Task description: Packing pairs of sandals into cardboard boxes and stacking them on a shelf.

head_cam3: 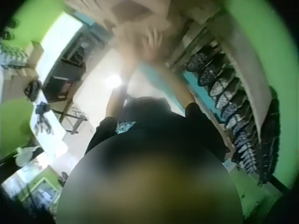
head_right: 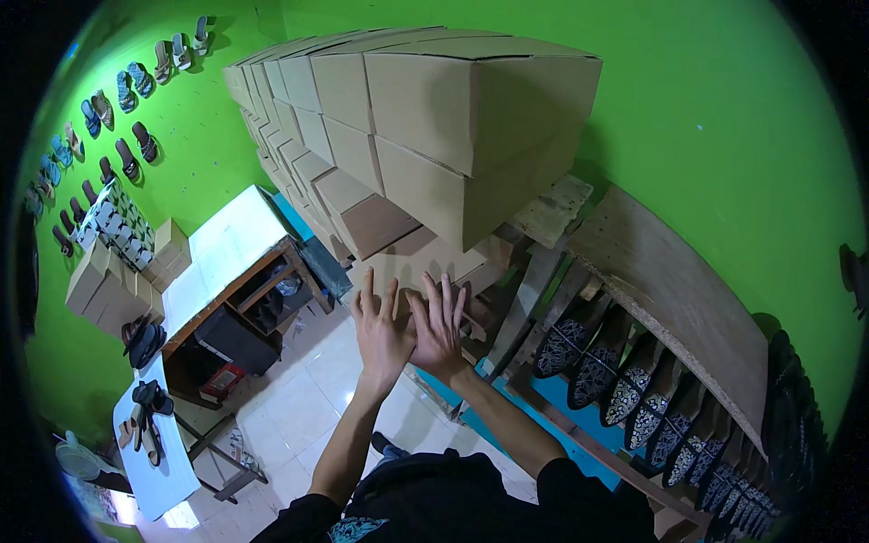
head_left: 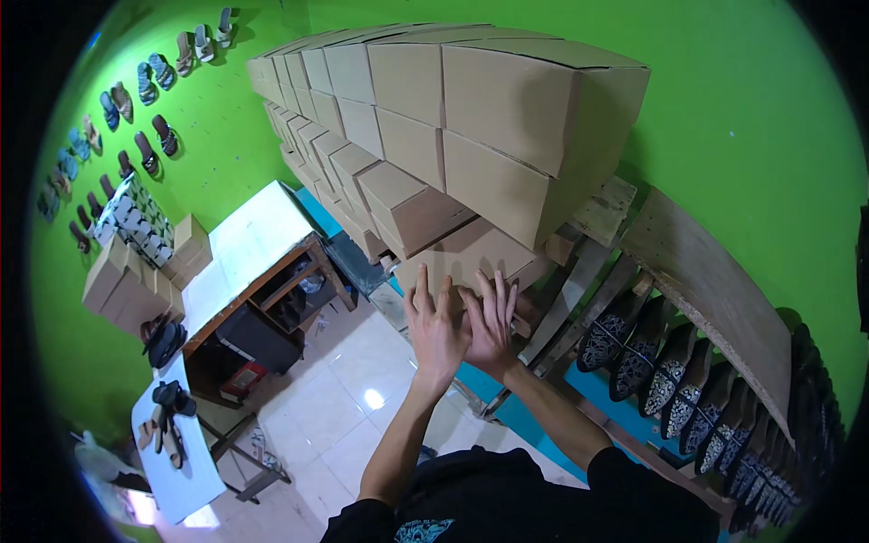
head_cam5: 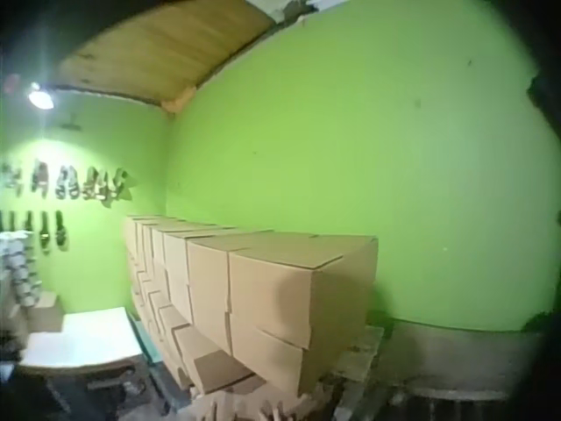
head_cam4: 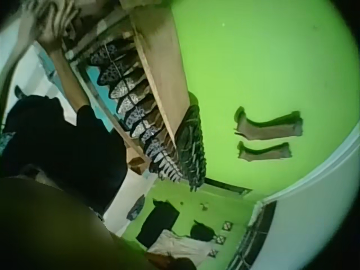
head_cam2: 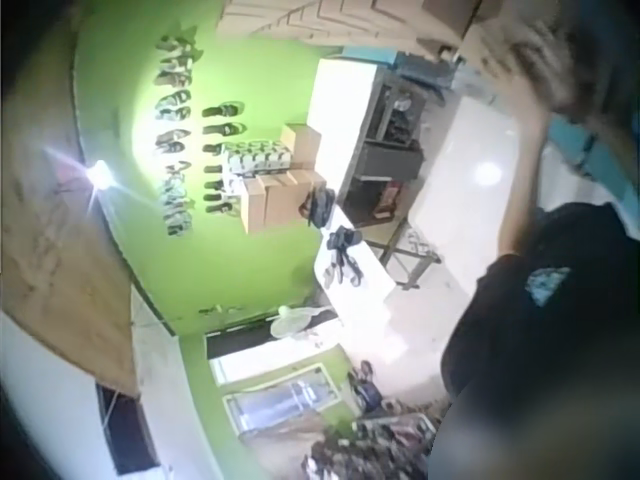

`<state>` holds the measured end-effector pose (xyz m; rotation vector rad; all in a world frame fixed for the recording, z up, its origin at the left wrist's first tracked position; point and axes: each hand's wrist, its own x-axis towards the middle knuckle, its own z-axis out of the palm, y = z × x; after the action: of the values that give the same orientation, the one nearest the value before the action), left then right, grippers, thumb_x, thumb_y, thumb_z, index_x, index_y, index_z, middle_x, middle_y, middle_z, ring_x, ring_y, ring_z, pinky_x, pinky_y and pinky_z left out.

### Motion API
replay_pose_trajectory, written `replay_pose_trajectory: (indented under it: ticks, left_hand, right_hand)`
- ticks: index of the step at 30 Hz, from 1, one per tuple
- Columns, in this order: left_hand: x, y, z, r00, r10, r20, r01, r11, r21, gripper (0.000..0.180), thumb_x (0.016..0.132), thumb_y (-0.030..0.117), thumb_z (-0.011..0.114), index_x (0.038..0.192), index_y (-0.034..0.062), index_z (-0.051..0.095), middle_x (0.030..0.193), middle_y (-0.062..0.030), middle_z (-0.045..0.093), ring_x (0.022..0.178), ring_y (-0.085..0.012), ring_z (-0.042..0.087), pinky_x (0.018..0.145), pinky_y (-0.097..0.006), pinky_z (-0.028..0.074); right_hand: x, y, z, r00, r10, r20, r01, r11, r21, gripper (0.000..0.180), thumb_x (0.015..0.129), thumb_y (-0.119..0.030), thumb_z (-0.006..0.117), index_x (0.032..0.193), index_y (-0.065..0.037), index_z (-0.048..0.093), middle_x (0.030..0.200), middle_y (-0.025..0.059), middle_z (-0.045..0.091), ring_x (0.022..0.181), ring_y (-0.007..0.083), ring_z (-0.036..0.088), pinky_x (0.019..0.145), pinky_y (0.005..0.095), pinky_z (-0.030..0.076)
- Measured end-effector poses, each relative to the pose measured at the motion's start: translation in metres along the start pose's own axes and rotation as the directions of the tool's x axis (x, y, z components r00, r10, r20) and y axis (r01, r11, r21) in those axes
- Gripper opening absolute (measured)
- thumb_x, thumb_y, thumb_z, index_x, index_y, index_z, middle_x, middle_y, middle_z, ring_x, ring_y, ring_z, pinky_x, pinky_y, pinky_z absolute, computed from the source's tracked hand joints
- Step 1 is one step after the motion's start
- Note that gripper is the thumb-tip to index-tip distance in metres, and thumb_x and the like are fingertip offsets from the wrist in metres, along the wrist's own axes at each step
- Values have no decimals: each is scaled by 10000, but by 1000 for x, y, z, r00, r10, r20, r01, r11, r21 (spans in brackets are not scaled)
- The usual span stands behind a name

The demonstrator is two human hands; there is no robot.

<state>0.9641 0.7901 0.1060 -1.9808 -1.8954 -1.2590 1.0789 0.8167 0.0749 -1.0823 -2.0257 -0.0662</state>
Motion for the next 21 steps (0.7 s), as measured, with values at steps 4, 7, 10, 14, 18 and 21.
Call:
replay_pose_trajectory:
  ticks: [4,7,10,14,18,21]
  left_hand:
    - [-3,-19,-13,995,100,-21,-102,977,-185,651,738,147,762,1358,86,573,1577,-187,310,1381,-452,326,1094,-521,361]
    - [-6,-40,-26,979,195,59,-185,972,-142,630,786,186,738,1388,134,561,1594,-192,286,1441,-447,256,1145,-569,251]
    - [-13,-63,-16,962,222,160,-220,975,-31,687,797,216,733,1445,212,504,1618,-197,230,1495,-445,150,1167,-644,77]
    - [-19,-79,7,958,240,154,-257,962,96,774,755,259,781,1462,226,465,1626,-223,174,1498,-457,124,1162,-664,56]
    - [-21,-87,29,968,230,97,-237,969,64,823,714,382,838,1446,260,483,1623,-223,179,1504,-451,114,1144,-702,41]
    - [-32,-103,42,959,282,17,-281,949,146,820,701,386,847,1431,258,496,1618,-222,192,1501,-452,126,1145,-705,42]
  right_hand:
    - [7,-3,-11,998,-24,-59,27,998,57,652,791,-321,687,1352,-37,516,1519,252,326,1442,524,201,1127,724,105]
    - [6,2,-12,998,-42,-54,46,996,72,647,760,-320,728,1318,-45,551,1509,252,348,1433,519,236,1122,723,139]
    - [7,1,-9,996,-73,-59,73,997,-1,646,736,-309,754,1299,-52,571,1504,238,367,1427,507,264,1114,729,160]
    - [11,5,-11,991,-136,15,137,989,-59,608,736,-278,755,1280,-62,593,1498,207,393,1421,496,288,1108,731,180]
    - [9,5,-4,989,-145,19,146,985,-90,569,761,-263,736,1279,-68,602,1492,192,411,1425,479,296,1109,734,175]
    - [5,-1,0,988,-155,-21,151,979,-135,560,782,-265,723,1294,-73,601,1486,191,420,1427,470,301,1109,733,174]
